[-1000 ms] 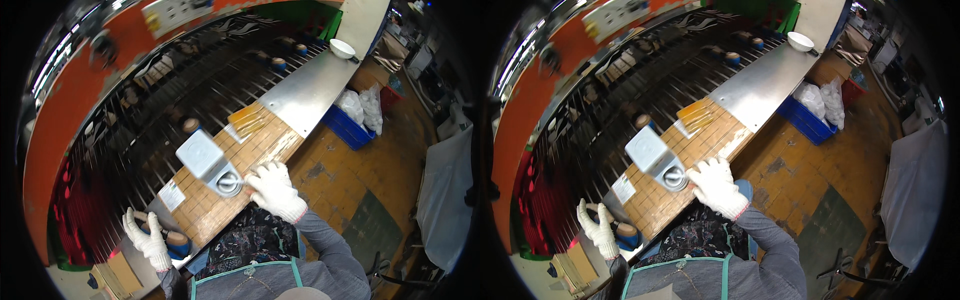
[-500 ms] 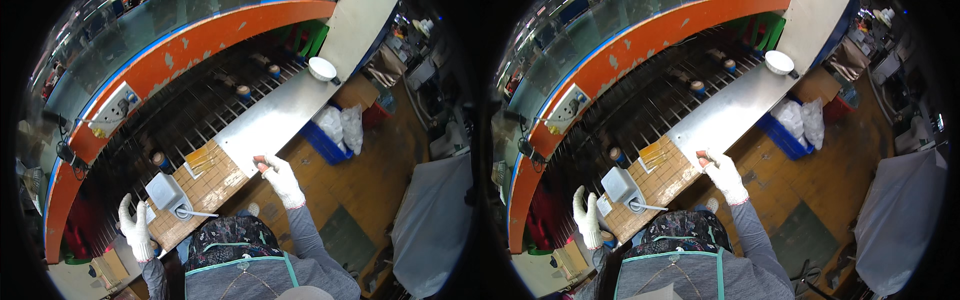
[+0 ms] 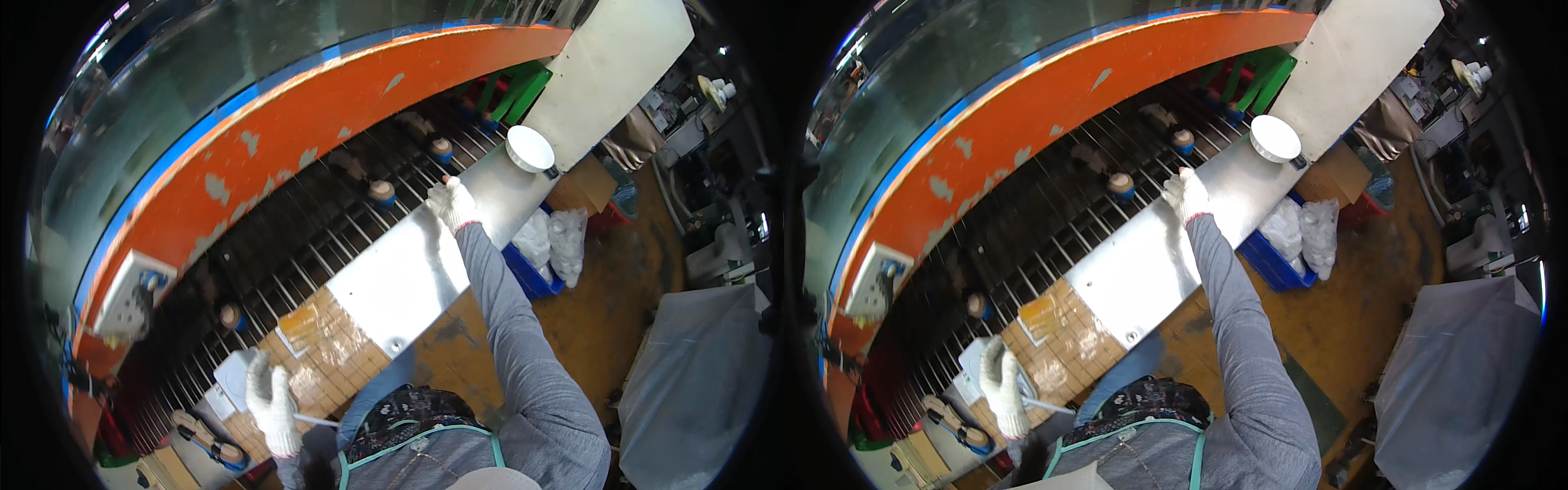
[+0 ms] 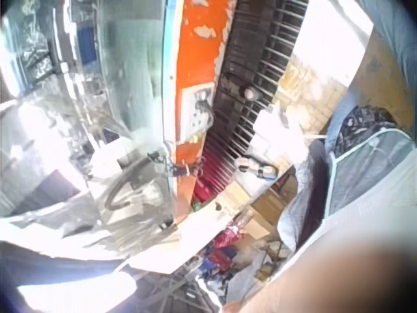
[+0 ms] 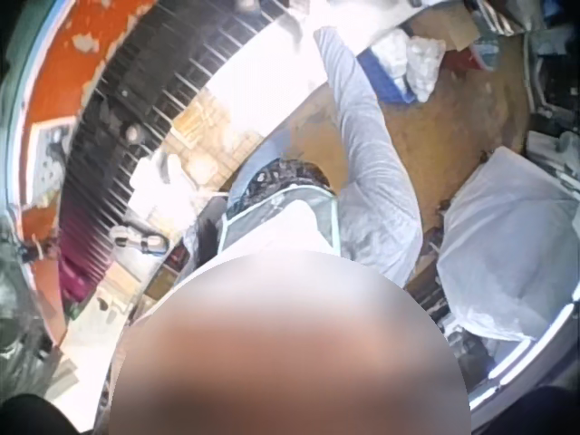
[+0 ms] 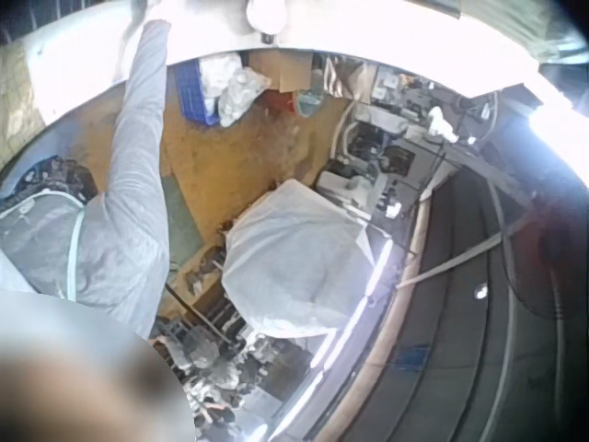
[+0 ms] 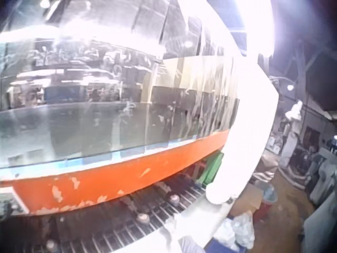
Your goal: The person applies glue to the sole and strap junctions of a blue sandal using a small brush. They repeatedly dip the brush into a container and spread the adhesive along the edges, then place the sandal on a metal rack. The person also moves a pink container and a water bottle on the counter.
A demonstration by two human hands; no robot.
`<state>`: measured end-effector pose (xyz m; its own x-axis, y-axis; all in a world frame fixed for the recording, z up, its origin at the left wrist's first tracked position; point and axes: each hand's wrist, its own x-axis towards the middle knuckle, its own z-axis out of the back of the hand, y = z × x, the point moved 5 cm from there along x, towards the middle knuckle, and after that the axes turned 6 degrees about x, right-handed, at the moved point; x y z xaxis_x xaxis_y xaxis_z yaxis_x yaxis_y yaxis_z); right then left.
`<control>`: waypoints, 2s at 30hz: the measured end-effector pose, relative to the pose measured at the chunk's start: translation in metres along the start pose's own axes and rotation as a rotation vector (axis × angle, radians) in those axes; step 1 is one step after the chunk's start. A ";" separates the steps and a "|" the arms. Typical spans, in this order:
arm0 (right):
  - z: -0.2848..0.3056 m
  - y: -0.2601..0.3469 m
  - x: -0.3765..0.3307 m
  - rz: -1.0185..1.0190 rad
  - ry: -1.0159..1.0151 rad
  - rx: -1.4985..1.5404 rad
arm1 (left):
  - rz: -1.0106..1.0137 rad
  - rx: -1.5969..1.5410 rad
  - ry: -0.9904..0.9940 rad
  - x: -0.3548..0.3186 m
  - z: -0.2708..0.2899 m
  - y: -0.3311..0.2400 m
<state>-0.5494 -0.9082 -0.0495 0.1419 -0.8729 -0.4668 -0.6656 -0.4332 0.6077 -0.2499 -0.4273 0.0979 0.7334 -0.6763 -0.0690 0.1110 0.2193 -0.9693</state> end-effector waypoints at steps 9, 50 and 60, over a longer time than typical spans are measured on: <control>0.008 0.030 0.169 0.197 -0.308 -0.101 | 0.090 0.003 0.021 0.063 -0.121 -0.046; 0.024 0.390 0.546 0.326 -0.455 -1.133 | 0.346 0.406 -0.222 0.103 -0.414 -0.081; -0.057 0.297 0.515 0.212 -0.159 -0.478 | 0.320 0.520 -0.241 0.083 -0.428 -0.116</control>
<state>-0.6318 -1.4993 -0.0728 -0.0966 -0.9233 -0.3717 -0.2547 -0.3381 0.9060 -0.4891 -0.8096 0.1034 0.9072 -0.3578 -0.2213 0.1278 0.7356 -0.6653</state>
